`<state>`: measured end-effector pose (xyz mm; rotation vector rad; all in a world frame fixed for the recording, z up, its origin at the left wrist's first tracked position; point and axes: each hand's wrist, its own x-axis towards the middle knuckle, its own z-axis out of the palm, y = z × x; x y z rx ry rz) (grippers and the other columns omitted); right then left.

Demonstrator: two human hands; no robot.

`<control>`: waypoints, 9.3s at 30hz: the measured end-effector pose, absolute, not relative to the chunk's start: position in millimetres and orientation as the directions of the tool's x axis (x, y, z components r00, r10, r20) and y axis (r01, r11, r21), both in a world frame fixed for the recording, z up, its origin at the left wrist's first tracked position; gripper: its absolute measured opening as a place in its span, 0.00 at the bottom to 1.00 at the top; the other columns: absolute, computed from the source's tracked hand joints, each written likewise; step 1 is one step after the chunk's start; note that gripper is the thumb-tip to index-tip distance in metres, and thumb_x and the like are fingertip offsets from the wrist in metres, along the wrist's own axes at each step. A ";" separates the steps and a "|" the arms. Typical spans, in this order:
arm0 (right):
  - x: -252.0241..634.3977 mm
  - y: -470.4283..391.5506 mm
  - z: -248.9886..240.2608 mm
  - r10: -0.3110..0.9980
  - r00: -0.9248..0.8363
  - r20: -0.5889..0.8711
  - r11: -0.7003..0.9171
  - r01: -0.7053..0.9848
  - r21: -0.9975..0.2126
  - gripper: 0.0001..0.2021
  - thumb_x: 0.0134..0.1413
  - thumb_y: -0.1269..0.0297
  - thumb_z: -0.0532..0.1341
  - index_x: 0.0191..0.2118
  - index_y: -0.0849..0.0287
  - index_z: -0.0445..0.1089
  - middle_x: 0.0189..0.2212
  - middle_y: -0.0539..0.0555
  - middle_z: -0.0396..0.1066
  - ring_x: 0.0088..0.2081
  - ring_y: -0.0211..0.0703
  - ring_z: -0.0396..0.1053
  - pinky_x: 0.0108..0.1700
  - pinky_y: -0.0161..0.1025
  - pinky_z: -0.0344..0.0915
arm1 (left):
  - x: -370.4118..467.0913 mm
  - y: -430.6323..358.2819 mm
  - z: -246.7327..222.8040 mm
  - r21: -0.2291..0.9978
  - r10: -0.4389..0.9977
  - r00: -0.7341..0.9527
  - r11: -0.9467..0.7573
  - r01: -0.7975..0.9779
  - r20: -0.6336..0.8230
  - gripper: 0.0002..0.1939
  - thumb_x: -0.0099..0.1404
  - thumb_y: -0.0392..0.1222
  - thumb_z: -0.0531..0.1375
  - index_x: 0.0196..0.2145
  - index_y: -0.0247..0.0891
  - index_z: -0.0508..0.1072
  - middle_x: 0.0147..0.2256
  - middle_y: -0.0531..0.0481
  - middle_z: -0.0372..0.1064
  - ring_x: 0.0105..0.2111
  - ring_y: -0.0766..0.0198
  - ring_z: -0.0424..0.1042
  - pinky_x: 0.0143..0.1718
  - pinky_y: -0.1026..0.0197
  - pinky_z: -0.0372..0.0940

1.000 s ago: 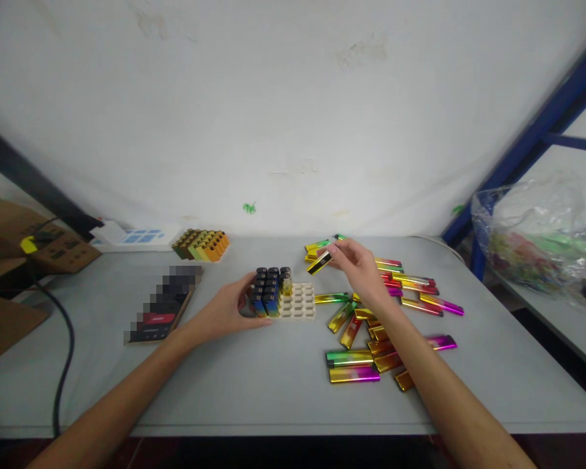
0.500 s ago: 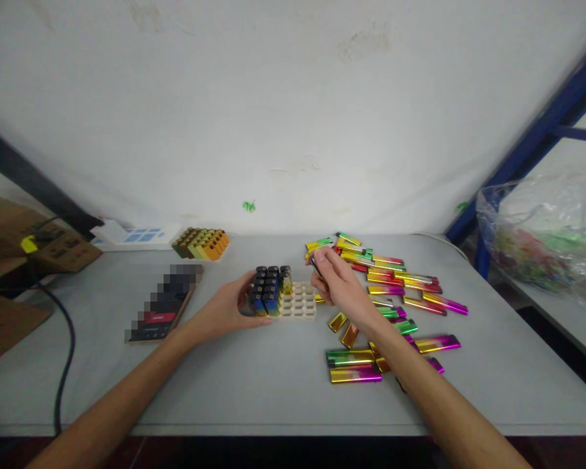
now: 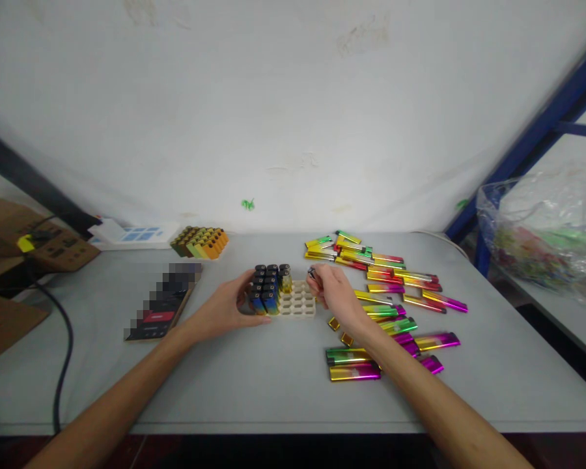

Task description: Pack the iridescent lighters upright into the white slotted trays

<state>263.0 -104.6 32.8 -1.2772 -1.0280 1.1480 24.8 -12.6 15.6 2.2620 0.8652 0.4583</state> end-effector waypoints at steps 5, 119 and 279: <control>265.2 -103.3 32.2 0.985 0.145 -0.094 -0.081 -0.092 -0.992 0.20 0.60 0.50 0.54 0.21 0.54 0.55 0.18 0.43 0.46 0.19 0.34 0.39 0.20 0.34 0.38 | 24.7 -12.3 15.1 0.696 0.688 0.721 -0.558 0.451 0.084 0.43 0.53 0.54 0.74 0.61 0.38 0.65 0.46 0.46 0.76 0.32 0.61 0.74 0.36 0.59 0.71; 268.4 -101.9 16.2 0.929 0.224 0.293 0.154 0.487 -0.860 0.20 0.65 0.45 0.57 0.28 0.54 0.60 0.19 0.43 0.54 0.22 0.37 0.53 0.26 0.36 0.50 | 23.6 -10.3 11.7 0.689 0.688 0.720 -0.563 0.457 0.085 0.43 0.53 0.55 0.74 0.61 0.38 0.66 0.42 0.48 0.76 0.32 0.60 0.74 0.37 0.58 0.71; 270.7 -115.8 31.2 0.873 -0.225 0.433 0.420 0.798 -0.432 0.26 0.72 0.43 0.51 0.34 0.57 0.75 0.26 0.55 0.75 0.27 0.44 0.72 0.31 0.38 0.60 | 23.7 -10.4 14.1 0.673 0.670 0.735 -0.592 0.444 0.104 0.38 0.54 0.57 0.74 0.56 0.37 0.70 0.38 0.50 0.76 0.31 0.61 0.73 0.35 0.60 0.68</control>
